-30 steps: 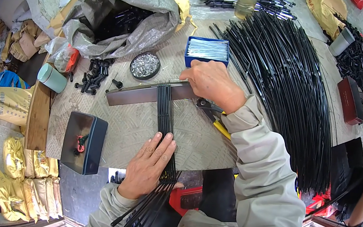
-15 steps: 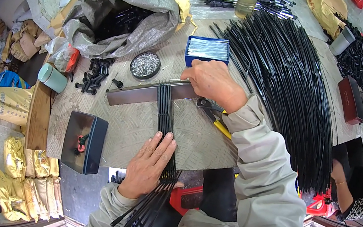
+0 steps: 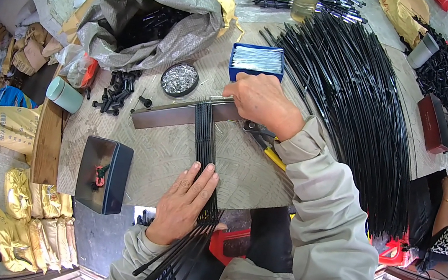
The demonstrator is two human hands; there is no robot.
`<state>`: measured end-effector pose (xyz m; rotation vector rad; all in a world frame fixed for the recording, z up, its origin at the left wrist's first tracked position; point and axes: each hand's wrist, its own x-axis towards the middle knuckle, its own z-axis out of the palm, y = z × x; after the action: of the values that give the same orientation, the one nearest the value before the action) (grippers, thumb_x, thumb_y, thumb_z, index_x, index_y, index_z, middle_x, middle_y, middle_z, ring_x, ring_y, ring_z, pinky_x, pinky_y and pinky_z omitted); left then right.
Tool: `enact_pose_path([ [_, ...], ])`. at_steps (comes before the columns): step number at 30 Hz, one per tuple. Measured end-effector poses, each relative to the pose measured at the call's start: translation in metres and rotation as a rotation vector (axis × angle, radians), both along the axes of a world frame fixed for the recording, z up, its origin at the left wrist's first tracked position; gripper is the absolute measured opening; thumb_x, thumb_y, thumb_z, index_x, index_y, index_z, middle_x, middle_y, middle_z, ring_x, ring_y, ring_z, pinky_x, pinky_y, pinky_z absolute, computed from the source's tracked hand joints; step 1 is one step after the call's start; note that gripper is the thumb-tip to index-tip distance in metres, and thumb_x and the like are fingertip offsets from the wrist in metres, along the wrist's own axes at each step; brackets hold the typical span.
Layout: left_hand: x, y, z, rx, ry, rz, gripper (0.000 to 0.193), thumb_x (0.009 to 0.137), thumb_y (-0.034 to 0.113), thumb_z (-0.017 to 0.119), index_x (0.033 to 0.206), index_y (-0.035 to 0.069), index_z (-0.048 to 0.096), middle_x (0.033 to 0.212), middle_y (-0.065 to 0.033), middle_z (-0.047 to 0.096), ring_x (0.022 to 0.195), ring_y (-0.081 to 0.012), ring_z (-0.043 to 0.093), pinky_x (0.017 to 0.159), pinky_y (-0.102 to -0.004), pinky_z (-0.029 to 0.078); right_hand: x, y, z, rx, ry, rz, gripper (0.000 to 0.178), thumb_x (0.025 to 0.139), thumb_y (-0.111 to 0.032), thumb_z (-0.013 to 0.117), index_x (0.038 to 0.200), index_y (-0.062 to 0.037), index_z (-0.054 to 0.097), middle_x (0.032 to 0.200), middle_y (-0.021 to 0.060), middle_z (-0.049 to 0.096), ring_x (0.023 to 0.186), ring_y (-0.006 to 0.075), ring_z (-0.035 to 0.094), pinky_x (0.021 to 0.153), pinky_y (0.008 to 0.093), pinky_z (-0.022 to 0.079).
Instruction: Assemble black rods into a central hub connector using pliers on a production floor.
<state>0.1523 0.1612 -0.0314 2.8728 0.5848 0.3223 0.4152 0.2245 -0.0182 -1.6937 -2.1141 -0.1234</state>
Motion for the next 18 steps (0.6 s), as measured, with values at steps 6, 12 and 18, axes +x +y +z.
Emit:
enact_pose_path([
  [6,-0.001,0.0,0.0,0.003,-0.02,-0.002,0.085,0.07,0.059,0.06,0.13,0.001,0.042,0.136,-0.0155,0.04,0.127,-0.0351,0.036,0.101,-0.0434,0.033,-0.004,0.002,0.002,-0.014,-0.039,0.025,0.012,0.077,-0.01,0.056,0.081,-0.0126,0.066,0.071,0.0094,0.055,0.064,0.0292,0.06,0.053,0.0419,0.043],
  [12,-0.001,0.0,0.001,0.003,-0.014,-0.002,0.086,0.07,0.06,0.059,0.13,0.001,0.042,0.136,-0.0154,0.04,0.127,-0.035,0.036,0.1,-0.0436,0.034,0.0,0.007,-0.006,0.049,0.036,0.049,0.012,0.076,-0.008,0.056,0.082,-0.0117,0.066,0.072,0.0084,0.054,0.067,0.0275,0.059,0.054,0.0403,0.043],
  [18,-0.001,0.001,0.001,-0.006,0.006,-0.005,0.086,0.07,0.06,0.058,0.13,0.001,0.042,0.136,-0.0154,0.039,0.127,-0.0352,0.035,0.1,-0.0441,0.034,-0.002,0.008,-0.006,0.061,0.005,0.066,0.013,0.075,-0.008,0.057,0.083,-0.0112,0.066,0.073,0.0078,0.054,0.068,0.0268,0.059,0.055,0.0399,0.043],
])
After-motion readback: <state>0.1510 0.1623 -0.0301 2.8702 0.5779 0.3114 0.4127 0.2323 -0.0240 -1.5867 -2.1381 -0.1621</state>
